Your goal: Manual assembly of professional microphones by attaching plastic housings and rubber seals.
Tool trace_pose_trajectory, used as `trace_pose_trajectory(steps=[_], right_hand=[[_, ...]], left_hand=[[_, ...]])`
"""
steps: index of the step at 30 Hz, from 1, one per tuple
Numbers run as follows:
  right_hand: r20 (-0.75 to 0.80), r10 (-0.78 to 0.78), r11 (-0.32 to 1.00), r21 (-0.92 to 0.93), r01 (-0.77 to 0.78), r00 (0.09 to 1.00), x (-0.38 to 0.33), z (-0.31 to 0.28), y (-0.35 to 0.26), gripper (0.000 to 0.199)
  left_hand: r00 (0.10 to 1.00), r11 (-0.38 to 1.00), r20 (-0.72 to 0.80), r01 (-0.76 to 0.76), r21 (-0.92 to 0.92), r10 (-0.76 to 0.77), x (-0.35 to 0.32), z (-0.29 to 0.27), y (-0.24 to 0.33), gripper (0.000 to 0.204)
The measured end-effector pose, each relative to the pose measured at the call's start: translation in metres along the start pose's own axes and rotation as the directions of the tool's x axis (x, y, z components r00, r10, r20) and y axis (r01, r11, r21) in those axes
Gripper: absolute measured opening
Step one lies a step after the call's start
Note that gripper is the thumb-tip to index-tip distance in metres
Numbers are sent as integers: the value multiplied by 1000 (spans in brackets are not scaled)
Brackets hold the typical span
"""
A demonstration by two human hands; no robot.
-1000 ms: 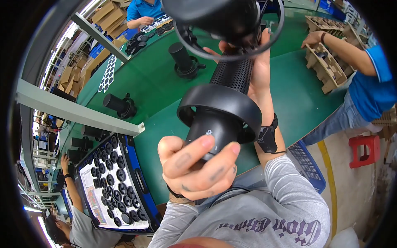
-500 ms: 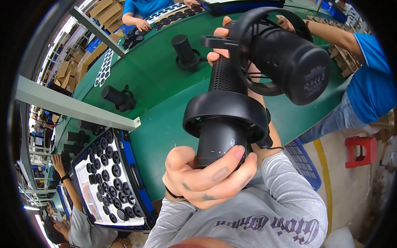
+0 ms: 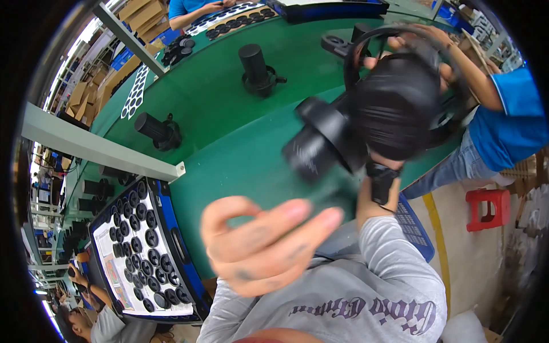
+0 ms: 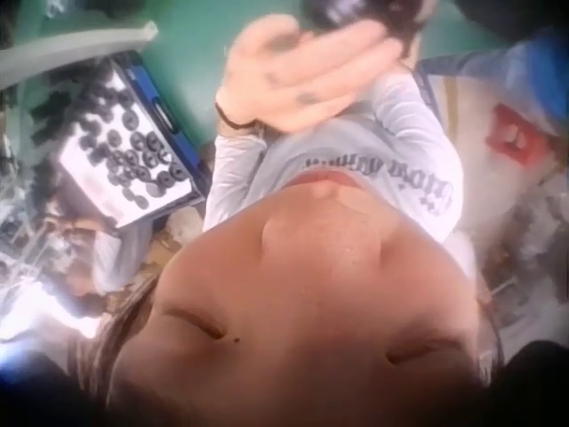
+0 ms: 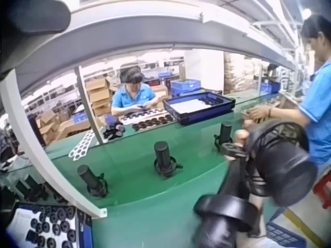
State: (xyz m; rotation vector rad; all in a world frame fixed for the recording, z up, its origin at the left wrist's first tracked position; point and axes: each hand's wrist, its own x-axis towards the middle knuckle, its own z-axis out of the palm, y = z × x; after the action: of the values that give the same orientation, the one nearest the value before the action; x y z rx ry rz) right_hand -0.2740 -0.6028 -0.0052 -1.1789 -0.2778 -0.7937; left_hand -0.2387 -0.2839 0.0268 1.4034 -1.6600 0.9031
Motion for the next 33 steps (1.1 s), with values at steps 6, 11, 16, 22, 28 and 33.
trace_pose_trajectory(steps=[6, 11, 16, 22, 28, 33], right_hand=[[236, -264, 72, -962, 263, 935, 6, -1, -33, 41], [187, 6, -238, -954, 183, 982, 17, -80, -7, 47], [86, 28, -327, -941, 90, 996, 19, -101, -6, 49], [-155, -357, -50, -982, -184, 921, -6, -143, -30, 32], [-232, -236, -153, -950, -272, 944, -26, -142, -45, 38], [-178, -200, -535, -804, -260, 963, -24, -121, -33, 38]], left_hand=[[999, 999, -33, -42, 12, 43, -11, -48, -33, 16], [993, 999, -108, 33, -43, -37, -12, -45, -35, 22], [994, 995, -95, 52, -81, -59, -12, -45, -34, 23], [986, 983, 117, 132, -129, -117, -13, -59, -39, 18], [984, 980, 79, 167, -110, -159, -17, -59, -42, 17], [983, 980, 58, 181, -85, -176, -18, -56, -43, 15]])
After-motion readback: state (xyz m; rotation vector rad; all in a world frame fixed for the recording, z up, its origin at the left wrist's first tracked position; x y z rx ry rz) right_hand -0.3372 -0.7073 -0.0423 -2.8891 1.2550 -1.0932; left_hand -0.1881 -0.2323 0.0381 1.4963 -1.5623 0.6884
